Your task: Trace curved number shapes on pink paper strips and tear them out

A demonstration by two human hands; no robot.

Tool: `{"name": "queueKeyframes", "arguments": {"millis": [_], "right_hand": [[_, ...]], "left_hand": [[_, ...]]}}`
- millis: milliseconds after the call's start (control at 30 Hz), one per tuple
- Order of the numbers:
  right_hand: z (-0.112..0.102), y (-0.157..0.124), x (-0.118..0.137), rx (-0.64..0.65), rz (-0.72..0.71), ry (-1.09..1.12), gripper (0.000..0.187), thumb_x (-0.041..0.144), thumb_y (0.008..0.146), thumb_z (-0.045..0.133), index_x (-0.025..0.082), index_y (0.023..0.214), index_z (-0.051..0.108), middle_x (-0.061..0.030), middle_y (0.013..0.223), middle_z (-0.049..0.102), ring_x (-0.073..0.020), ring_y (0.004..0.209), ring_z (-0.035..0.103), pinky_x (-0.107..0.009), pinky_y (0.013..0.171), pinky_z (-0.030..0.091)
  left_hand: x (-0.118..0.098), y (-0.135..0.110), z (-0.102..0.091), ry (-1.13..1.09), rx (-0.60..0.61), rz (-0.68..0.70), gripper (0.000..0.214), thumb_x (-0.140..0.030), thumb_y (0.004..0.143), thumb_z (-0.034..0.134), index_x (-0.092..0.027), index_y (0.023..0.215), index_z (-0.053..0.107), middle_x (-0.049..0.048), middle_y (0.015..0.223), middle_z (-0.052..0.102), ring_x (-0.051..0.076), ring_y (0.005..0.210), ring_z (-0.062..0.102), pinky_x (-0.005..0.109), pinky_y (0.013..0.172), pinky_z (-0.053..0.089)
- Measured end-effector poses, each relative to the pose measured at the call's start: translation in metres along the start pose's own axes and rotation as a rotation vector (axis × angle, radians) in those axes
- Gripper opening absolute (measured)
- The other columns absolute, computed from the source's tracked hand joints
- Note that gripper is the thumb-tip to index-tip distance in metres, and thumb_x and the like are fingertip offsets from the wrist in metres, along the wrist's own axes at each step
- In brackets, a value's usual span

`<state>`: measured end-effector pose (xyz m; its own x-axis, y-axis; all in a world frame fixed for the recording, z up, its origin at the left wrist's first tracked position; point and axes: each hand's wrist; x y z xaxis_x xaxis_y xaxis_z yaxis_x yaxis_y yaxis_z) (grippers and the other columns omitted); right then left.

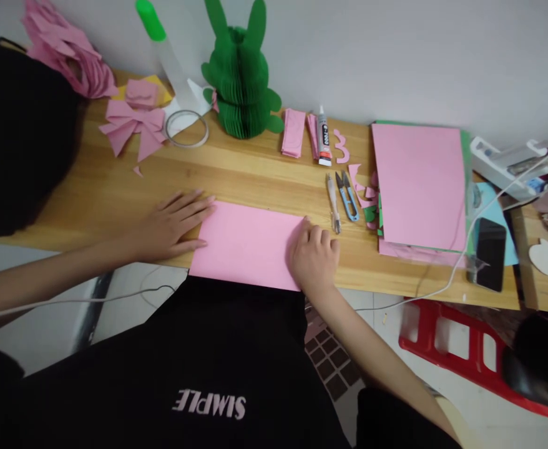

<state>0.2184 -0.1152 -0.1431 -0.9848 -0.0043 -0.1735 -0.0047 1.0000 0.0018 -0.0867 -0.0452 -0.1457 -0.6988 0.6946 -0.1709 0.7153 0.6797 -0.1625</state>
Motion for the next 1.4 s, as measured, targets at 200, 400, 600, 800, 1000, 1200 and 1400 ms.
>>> {"name": "queueKeyframes", "arguments": {"millis": [200,400,600,800,1000,1200,1400], "right_hand": [[-0.025,0.019,0.003,0.120,0.023,0.014,0.036,0.020,0.088,0.045,0.005,0.115,0.062,-0.0220,0.101,0.063,-0.0345,0.095,0.055,-0.042,0.075,0.037],[-0.043,0.070,0.028,0.241,-0.244,0.413,0.039,0.024,0.081,0.060,0.014,0.118,0.060,-0.0161,0.119,0.062,-0.0304,0.110,0.055,-0.040,0.090,0.042],[-0.059,0.106,0.044,0.466,-0.223,0.477,0.028,0.013,0.077,0.065,0.015,0.104,0.069,-0.0094,0.098,0.071,-0.0221,0.088,0.062,-0.030,0.075,0.043],[-0.051,0.105,0.034,0.449,-0.251,0.631,0.018,0.009,0.078,0.064,0.017,0.089,0.076,-0.0047,0.087,0.072,-0.0150,0.077,0.063,-0.024,0.070,0.043],[-0.042,0.102,0.025,0.360,-0.251,0.762,0.018,0.004,0.077,0.064,0.017,0.082,0.077,-0.0049,0.087,0.075,-0.0133,0.079,0.065,-0.020,0.071,0.045],[-0.053,0.100,0.017,0.338,-0.212,0.852,0.018,0.005,0.077,0.063,0.015,0.082,0.076,-0.0037,0.078,0.076,-0.0124,0.068,0.064,-0.020,0.061,0.041],[-0.062,0.100,0.008,0.361,-0.190,0.931,0.015,0.008,0.077,0.063,0.016,0.079,0.075,-0.0029,0.078,0.075,-0.0126,0.069,0.062,-0.021,0.063,0.040]], "left_hand": [[0.000,0.000,0.001,-0.024,-0.014,0.008,0.068,-0.054,0.100,0.035,-0.012,0.153,0.033,0.0127,0.163,0.028,0.029,0.153,0.013,0.046,0.123,0.010],[-0.002,0.007,-0.016,-0.025,-0.044,0.051,0.066,-0.052,0.092,0.054,-0.009,0.141,0.049,0.0179,0.151,0.045,0.035,0.145,0.030,0.049,0.119,0.021],[-0.025,0.055,-0.053,-0.129,0.024,-0.089,0.024,-0.031,0.079,0.070,-0.010,0.089,0.070,0.0194,0.108,0.064,0.038,0.112,0.055,0.052,0.100,0.040],[-0.035,0.098,-0.051,-0.328,-0.013,-0.091,0.016,-0.012,0.085,0.056,-0.016,0.083,0.072,0.0077,0.089,0.070,0.024,0.094,0.063,0.037,0.089,0.045],[-0.031,0.109,-0.041,-0.518,-0.039,-0.064,0.021,-0.007,0.079,0.053,-0.017,0.072,0.070,0.0013,0.076,0.072,0.016,0.075,0.066,0.025,0.068,0.046],[-0.033,0.113,-0.047,-0.593,-0.080,-0.044,0.018,-0.010,0.076,0.050,-0.017,0.070,0.066,0.0003,0.074,0.069,0.014,0.071,0.063,0.022,0.062,0.045],[-0.032,0.113,-0.059,-0.606,-0.082,0.005,0.016,-0.011,0.073,0.050,-0.019,0.070,0.063,0.0002,0.075,0.069,0.015,0.075,0.062,0.022,0.068,0.046]]}}
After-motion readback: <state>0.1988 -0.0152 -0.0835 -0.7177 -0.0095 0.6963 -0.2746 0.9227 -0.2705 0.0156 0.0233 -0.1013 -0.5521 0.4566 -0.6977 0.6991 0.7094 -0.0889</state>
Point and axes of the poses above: each hand's wrist, its own y-axis towards the middle knuckle, its own z-axis out of the palm, x = y × z
